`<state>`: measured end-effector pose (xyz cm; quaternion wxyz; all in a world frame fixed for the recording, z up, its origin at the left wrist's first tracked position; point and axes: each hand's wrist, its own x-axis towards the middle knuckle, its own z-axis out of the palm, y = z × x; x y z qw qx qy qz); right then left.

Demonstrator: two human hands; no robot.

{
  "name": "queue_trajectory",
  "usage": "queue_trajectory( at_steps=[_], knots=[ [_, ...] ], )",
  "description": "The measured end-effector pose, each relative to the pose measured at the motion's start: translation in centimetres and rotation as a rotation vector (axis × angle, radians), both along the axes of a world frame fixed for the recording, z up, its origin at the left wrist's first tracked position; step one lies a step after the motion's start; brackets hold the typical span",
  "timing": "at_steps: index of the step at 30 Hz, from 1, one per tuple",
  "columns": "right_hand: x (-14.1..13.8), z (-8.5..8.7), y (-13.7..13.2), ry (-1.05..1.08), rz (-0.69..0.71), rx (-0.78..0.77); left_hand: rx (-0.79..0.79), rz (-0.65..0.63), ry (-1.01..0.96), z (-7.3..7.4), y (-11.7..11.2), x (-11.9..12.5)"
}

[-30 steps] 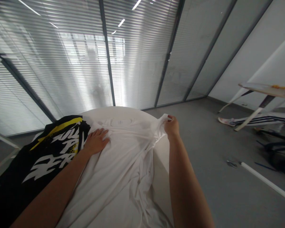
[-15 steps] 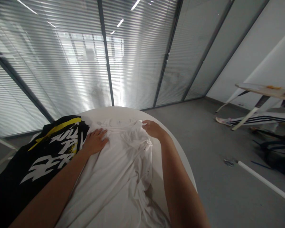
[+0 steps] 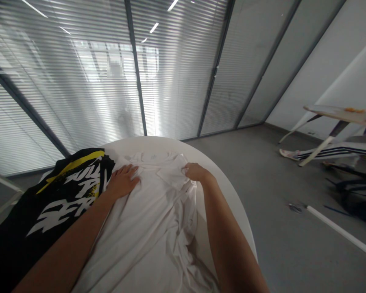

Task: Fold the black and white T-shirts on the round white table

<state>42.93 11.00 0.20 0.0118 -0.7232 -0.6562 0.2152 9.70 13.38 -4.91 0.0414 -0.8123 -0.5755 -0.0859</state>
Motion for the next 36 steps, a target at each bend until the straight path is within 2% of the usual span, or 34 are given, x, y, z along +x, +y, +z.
queue_trajectory(
  at_steps=[6,8,10,12,13,17,21,27,33,36],
  knots=[
    [2.4,0.4,-0.4,0.232,-0.202,-0.036,-0.013,0.001,-0.014,0.2,-0.1,0.1],
    [2.5,0.4,-0.2,0.236,-0.225,0.059,-0.007,0.001,-0.012,0.2,-0.2,0.1],
    [1.8,0.0,0.3,0.182,-0.224,0.231,0.006,-0.001,-0.01,0.3,-0.3,0.1],
    [0.6,-0.8,0.7,0.112,-0.184,0.37,0.017,-0.004,-0.007,0.3,-0.3,0.1],
    [-0.1,-1.3,0.9,0.082,-0.147,0.389,0.018,-0.003,-0.004,0.3,-0.3,0.1],
    [-1.7,-3.0,1.1,-0.003,-0.037,0.31,0.025,0.001,0.001,0.2,-0.2,0.1],
    [-1.2,-3.6,1.5,0.046,-0.095,0.327,0.016,0.0,0.002,0.4,-0.3,0.2],
    [0.0,-3.1,1.9,0.162,-0.209,0.393,0.009,0.0,0.003,0.6,-0.4,0.2],
    [-0.2,-2.1,0.9,-0.04,-0.27,0.228,0.018,0.005,0.004,0.3,-0.2,0.2],
    [1.3,-1.1,0.2,-0.002,-0.268,0.156,0.014,0.006,0.005,0.2,-0.2,0.2]
  ],
)
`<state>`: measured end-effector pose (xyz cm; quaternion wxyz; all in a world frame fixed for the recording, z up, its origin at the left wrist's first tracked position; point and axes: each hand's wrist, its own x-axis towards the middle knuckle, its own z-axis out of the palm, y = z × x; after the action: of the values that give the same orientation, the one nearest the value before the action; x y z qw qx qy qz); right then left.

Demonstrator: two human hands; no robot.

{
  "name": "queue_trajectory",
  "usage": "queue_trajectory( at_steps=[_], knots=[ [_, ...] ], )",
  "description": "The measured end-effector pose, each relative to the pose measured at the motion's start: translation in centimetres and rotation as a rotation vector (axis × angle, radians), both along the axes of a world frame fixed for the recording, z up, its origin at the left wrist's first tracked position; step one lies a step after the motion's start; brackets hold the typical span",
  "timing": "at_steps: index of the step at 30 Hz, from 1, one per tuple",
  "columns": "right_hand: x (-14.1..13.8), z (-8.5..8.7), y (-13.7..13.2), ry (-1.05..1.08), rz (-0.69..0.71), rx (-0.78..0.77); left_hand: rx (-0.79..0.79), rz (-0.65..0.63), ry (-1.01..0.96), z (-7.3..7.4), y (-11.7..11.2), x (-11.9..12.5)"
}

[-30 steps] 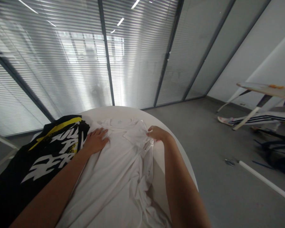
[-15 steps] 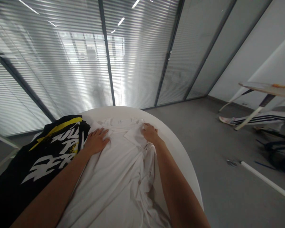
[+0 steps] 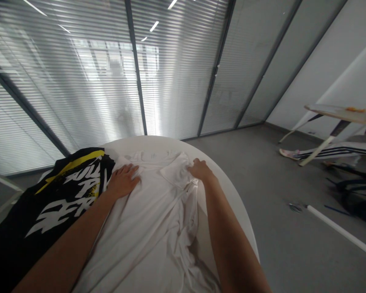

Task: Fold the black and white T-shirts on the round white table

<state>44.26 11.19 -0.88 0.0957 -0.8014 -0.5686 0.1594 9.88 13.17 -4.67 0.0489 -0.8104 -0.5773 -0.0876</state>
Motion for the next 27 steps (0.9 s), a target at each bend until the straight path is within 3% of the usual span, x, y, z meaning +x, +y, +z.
queue_trajectory(
  at_steps=[5,11,13,20,24,27],
  knots=[
    [2.6,2.1,-1.7,0.135,0.225,-0.187,-0.019,-0.006,-0.015,-0.1,0.1,0.0],
    [1.2,2.7,-2.2,0.254,0.357,-0.155,-0.013,-0.01,-0.013,0.0,0.0,-0.1],
    [1.2,2.4,-2.1,0.263,0.344,-0.161,-0.011,-0.007,-0.011,0.1,0.0,-0.1],
    [3.8,1.7,-2.2,0.15,0.085,-0.326,-0.023,0.004,-0.009,0.0,0.3,-0.2],
    [2.4,2.2,-1.8,0.156,0.222,-0.138,-0.027,0.006,-0.009,0.2,0.3,-0.2],
    [1.3,2.6,-1.8,0.156,0.344,-0.158,-0.021,0.005,-0.01,0.2,0.2,-0.2]
  ],
)
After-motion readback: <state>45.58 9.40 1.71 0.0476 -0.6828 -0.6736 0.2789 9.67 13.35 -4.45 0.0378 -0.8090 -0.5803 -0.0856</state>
